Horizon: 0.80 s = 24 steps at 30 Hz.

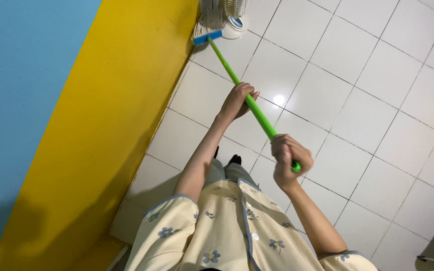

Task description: Mopping a tiled floor using a string mop

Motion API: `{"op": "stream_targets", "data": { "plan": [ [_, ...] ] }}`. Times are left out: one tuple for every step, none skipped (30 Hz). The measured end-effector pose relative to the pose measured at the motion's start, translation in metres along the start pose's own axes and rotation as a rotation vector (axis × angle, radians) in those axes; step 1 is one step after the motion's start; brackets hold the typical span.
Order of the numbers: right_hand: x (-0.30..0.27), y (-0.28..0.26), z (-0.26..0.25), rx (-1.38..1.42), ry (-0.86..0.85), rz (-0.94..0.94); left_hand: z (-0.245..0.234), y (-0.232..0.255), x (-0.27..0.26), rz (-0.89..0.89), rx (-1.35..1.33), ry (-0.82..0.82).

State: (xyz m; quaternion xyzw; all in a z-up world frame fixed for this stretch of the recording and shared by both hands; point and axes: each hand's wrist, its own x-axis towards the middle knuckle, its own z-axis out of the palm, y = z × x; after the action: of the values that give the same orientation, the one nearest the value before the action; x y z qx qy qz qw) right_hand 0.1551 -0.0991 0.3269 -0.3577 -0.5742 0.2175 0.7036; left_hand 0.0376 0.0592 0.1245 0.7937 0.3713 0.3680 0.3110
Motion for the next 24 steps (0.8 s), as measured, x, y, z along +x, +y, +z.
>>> {"op": "stream_targets", "data": {
  "plan": [
    [-0.015, 0.016, -0.004, 0.002, -0.001, 0.0, 0.006, -0.007, -0.007, -0.001, 0.001, 0.001],
    [-0.031, 0.032, -0.007, 0.003, -0.004, 0.027, 0.011, -0.015, -0.015, -0.027, -0.019, -0.02],
    [-0.048, 0.048, -0.01, 0.004, -0.008, 0.054, 0.016, -0.023, -0.023, -0.052, -0.04, -0.041],
    [-0.043, 0.046, -0.006, 0.007, -0.01, 0.057, 0.025, -0.031, -0.033, -0.057, -0.038, -0.04],
    [-0.039, 0.044, -0.002, -0.001, -0.031, 0.072, 0.035, -0.038, -0.043, -0.085, -0.034, -0.055],
    [-0.035, 0.041, 0.004, -0.01, -0.053, 0.085, 0.043, -0.045, -0.054, -0.113, -0.031, -0.069],
    [-0.038, 0.04, 0.004, -0.007, -0.055, 0.087, 0.059, -0.056, -0.07, -0.116, -0.029, -0.067],
    [-0.041, 0.041, 0.003, -0.01, -0.07, 0.114, 0.077, -0.068, -0.086, -0.154, -0.069, -0.089],
    [-0.044, 0.041, 0.002, -0.013, -0.085, 0.141, 0.095, -0.08, -0.101, -0.191, -0.109, -0.111],
    [-0.045, 0.038, 0.0, -0.01, -0.088, 0.142, 0.093, -0.066, -0.105, -0.193, -0.108, -0.108],
    [-0.046, 0.034, -0.002, -0.018, -0.092, 0.134, 0.09, -0.052, -0.109, -0.223, -0.131, -0.093],
    [-0.049, 0.031, -0.005, -0.026, -0.097, 0.127, 0.089, -0.038, -0.114, -0.253, -0.156, -0.078],
    [-0.048, 0.026, -0.006, -0.024, -0.099, 0.128, 0.086, -0.029, -0.114, -0.256, -0.155, -0.076],
    [-0.046, 0.022, -0.007, -0.03, -0.116, 0.139, 0.083, -0.02, -0.112, -0.265, -0.165, -0.07],
    [-0.045, 0.018, -0.008, -0.035, -0.132, 0.15, 0.08, -0.012, -0.11, -0.274, -0.175, -0.065],
    [-0.042, 0.014, -0.008, -0.032, -0.135, 0.151, 0.081, -0.01, -0.11, -0.277, -0.174, -0.062],
    [-0.039, 0.01, -0.008, -0.035, -0.144, 0.156, 0.083, -0.008, -0.109, -0.269, -0.158, -0.062],
    [-0.034, 0.009, -0.009, -0.037, -0.152, 0.158, 0.086, -0.007, -0.106, -0.258, -0.141, -0.061],
    [-0.03, 0.006, -0.011, -0.036, -0.156, 0.155, 0.082, 0.0, -0.101, -0.258, -0.14, -0.057],
    [-0.027, 0.0, -0.015, -0.003, -0.16, 0.136, 0.079, 0.011, -0.1, -0.23, -0.121, -0.039],
    [-0.024, -0.006, -0.018, 0.031, -0.164, 0.117, 0.075, 0.021, -0.098, -0.202, -0.102, -0.022],
    [-0.016, -0.015, -0.018, 0.034, -0.169, 0.115, 0.077, 0.021, -0.097, -0.203, -0.1, -0.016],
    [-0.007, -0.023, -0.018, 0.032, -0.194, 0.11, 0.078, 0.02, -0.096, -0.188, -0.102, -0.001],
    [0.002, -0.033, -0.019, 0.026, -0.216, 0.104, 0.08, 0.02, -0.094, -0.169, -0.106, 0.012]
  ]
}}
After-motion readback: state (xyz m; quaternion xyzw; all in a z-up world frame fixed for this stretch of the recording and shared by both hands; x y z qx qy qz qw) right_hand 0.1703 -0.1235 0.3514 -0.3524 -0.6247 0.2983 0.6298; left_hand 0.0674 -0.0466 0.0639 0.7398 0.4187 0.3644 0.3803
